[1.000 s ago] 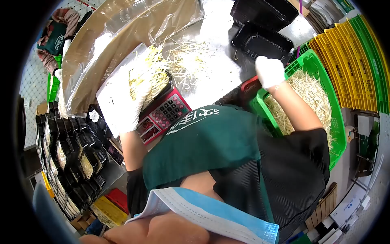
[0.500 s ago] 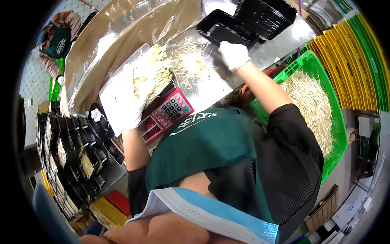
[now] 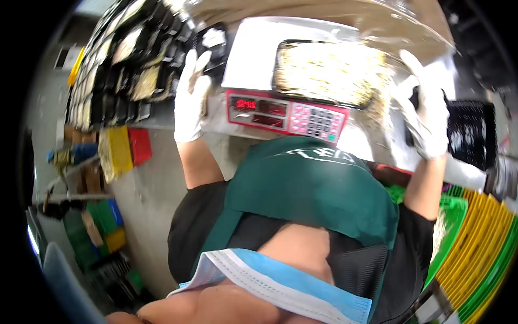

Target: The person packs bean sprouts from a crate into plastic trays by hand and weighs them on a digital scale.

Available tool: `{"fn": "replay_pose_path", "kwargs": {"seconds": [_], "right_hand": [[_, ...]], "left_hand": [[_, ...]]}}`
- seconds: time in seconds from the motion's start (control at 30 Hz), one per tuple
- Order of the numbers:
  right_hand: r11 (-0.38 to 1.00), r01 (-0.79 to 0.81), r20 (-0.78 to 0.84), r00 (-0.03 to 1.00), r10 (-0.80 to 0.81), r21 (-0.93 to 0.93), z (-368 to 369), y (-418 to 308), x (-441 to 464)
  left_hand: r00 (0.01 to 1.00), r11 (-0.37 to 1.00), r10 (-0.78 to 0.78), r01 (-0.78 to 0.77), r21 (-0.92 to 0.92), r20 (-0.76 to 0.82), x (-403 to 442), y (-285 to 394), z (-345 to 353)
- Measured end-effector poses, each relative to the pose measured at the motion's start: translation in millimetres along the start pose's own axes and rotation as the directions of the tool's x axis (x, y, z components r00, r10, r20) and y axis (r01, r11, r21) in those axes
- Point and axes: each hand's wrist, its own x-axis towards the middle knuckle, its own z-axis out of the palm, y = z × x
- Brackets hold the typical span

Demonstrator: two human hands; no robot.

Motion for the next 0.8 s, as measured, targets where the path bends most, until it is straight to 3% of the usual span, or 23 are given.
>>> {"fn": "replay_pose_path", "kwargs": {"seconds": [0.03,0.07,0.1,0.13,0.17,0.2,0.23,0.3,0.33,0.37,0.43,0.47,0.5,0.57,0.6,0.63,0.67,0.7,0.73,0.77,0.8], "right_hand": [[0.992,-0.087,0.019,0.996,0.086,0.088,4,1,-6],[0.954,-0.213,0.056,0.977,0.206,0.211,10,10,-16],[0.886,-0.34,0.115,0.941,0.32,0.316,17,23,-28],[0.885,-0.339,0.129,0.941,0.313,0.32,22,31,-31],[0.863,-0.349,0.148,0.937,0.316,0.365,26,38,-33],[0.838,-0.361,0.165,0.933,0.321,0.409,30,40,-33],[0.845,-0.354,0.192,0.934,0.3,0.4,29,39,-28],[0.835,-0.308,0.155,0.951,0.267,0.456,29,26,-17],[0.864,-0.3,0.159,0.953,0.257,0.404,28,20,-12],[0.864,-0.305,0.159,0.952,0.262,0.401,29,18,-9],[0.81,-0.335,0.163,0.942,0.293,0.481,31,17,-5],[0.891,-0.224,0.089,0.974,0.206,0.395,31,19,-1],[0.893,-0.225,0.091,0.974,0.206,0.39,29,19,1],[0.917,-0.191,0.026,0.981,0.194,0.351,27,18,6],[0.893,-0.227,0.057,0.973,0.223,0.388,25,14,11],[0.868,-0.264,0.087,0.964,0.251,0.421,22,11,16],[0.924,-0.209,0.147,0.974,0.17,0.319,19,-1,29],[0.942,-0.146,0.181,0.979,0.094,0.301,24,-11,38],[0.954,-0.079,0.214,0.977,0.016,0.29,30,-21,47],[0.933,-0.016,0.197,0.979,-0.06,0.36,43,-28,57],[0.96,0.155,0.182,0.963,-0.2,0.232,54,-35,67]], "left_hand": [[0.979,0.945,-0.028,0.093,0.314,-0.203,-13,1,-31],[0.966,0.797,0.078,0.087,0.598,-0.245,-29,-45,-78],[0.941,0.566,0.184,0.135,0.814,-0.284,-44,-90,-125],[0.816,0.829,-0.014,0.333,0.45,-0.577,-54,-116,-148],[0.879,0.789,-0.066,0.336,0.515,-0.473,-56,-120,-158],[0.857,0.758,-0.207,0.446,0.476,-0.472,-57,-132,-156],[0.817,0.711,-0.343,0.548,0.44,-0.463,-50,-118,-139],[0.779,0.634,-0.524,0.627,0.452,-0.345,-38,-160,-155],[0.67,0.558,-0.621,0.742,0.371,-0.407,-27,-158,-150],[0.749,0.613,-0.526,0.662,0.431,-0.403,-27,-195,-168],[0.733,0.351,-0.52,0.651,0.672,-0.439,-12,-216,-187],[0.659,0.23,-0.491,0.729,0.645,-0.57,-5,-177,-165],[0.609,0.276,-0.434,0.791,0.546,-0.664,-3,-156,-155],[0.759,0.369,-0.074,0.623,0.689,-0.646,-13,-152,-159],[0.544,0.776,-0.369,0.626,0.072,-0.754,-14,-142,-149],[0.587,0.847,-0.365,0.532,0.004,-0.722,-13,-122,-130],[0.628,0.898,-0.359,0.433,-0.072,-0.69,-12,-106,-108],[0.766,0.96,-0.206,0.277,0.024,-0.608,-9,-90,-75],[0.883,0.948,-0.13,0.245,0.206,-0.452,3,-56,-32],[0.9,0.96,-0.134,0.222,0.172,-0.414,21,-38,12],[0.968,0.963,0.204,-0.172,0.21,-0.146,26,-14,56]]}}
